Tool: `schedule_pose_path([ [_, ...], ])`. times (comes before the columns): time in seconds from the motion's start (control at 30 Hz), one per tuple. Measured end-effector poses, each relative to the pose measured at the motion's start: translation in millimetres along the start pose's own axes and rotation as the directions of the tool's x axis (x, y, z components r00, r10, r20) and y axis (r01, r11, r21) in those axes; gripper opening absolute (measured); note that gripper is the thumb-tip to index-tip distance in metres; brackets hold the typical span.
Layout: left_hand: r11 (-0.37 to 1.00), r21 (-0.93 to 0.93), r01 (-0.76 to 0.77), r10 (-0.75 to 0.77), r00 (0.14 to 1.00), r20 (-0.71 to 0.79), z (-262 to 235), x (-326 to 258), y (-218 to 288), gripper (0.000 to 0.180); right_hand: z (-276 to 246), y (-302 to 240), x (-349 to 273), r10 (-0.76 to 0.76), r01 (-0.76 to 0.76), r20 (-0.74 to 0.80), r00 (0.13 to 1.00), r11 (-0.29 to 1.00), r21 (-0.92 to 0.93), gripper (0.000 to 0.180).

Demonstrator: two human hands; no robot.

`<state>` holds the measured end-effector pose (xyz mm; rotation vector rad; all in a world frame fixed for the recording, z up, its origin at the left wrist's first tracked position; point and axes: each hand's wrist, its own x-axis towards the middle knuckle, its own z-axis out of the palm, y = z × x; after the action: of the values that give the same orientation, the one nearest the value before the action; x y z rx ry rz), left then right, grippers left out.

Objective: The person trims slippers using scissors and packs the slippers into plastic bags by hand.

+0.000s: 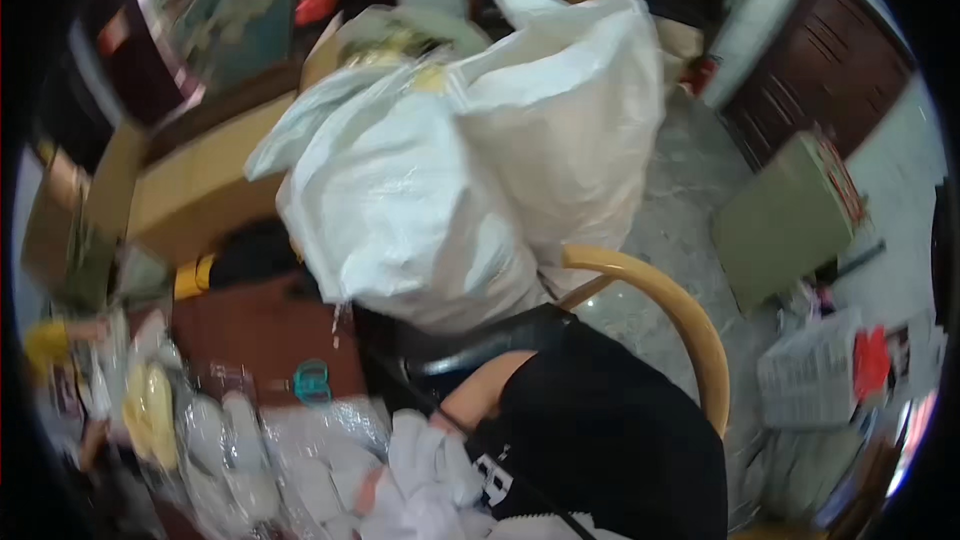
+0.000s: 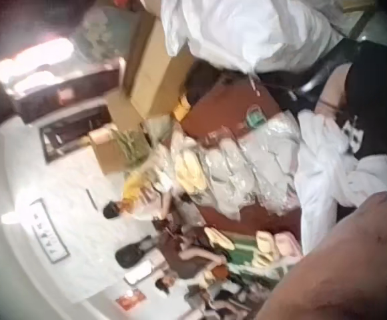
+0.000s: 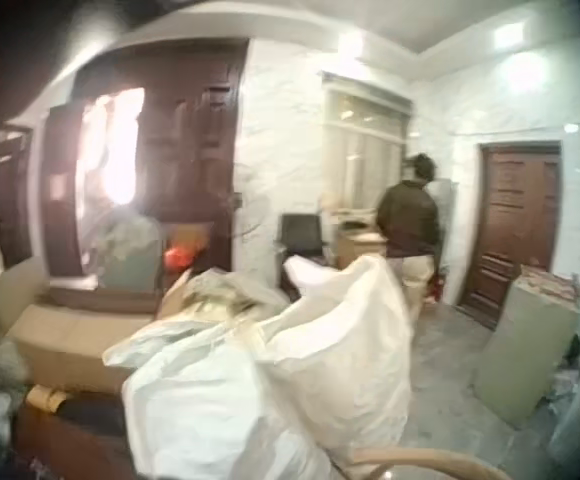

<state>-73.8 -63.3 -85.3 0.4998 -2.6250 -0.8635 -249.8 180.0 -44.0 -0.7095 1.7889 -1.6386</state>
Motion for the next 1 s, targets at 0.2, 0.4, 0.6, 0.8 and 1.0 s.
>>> schedule_pose_path([
  [0.2, 1.000, -0.013, -0.003, 0.003, 1.000, 0.016, 3, -16, 10, 0.049, -87, 48, -13, 0.012, -0.129, -0.644, 0.765, 0.982, -0.136, 0.010],
  [0.4, 0.970, -0.151, 0.188, -0.193, 0.981, -0.021, -18, -40, -6, 0.049, -149, 68, -7, 0.272, -0.094, -0.691, 0.669, 0.954, 0.284, 0.016],
  [0.6, 0.948, -0.185, 0.258, -0.261, 0.965, 0.008, -15, -37, 5, 0.051, -185, 61, 29, 0.272, 0.080, -0.799, 0.536, 0.926, 0.369, 0.020],
  [0.8, 0.936, -0.246, 0.253, -0.261, 0.965, -0.001, -12, -38, 5, 0.053, -201, 71, 58, 0.398, 0.198, -0.836, 0.379, 0.847, 0.493, 0.018],
  [1.0, 0.977, 0.001, 0.213, -0.213, 0.975, -0.056, -23, -44, 7, 0.052, -193, 92, 81, 0.291, 0.264, -0.922, 0.256, 0.897, 0.356, 0.014],
])
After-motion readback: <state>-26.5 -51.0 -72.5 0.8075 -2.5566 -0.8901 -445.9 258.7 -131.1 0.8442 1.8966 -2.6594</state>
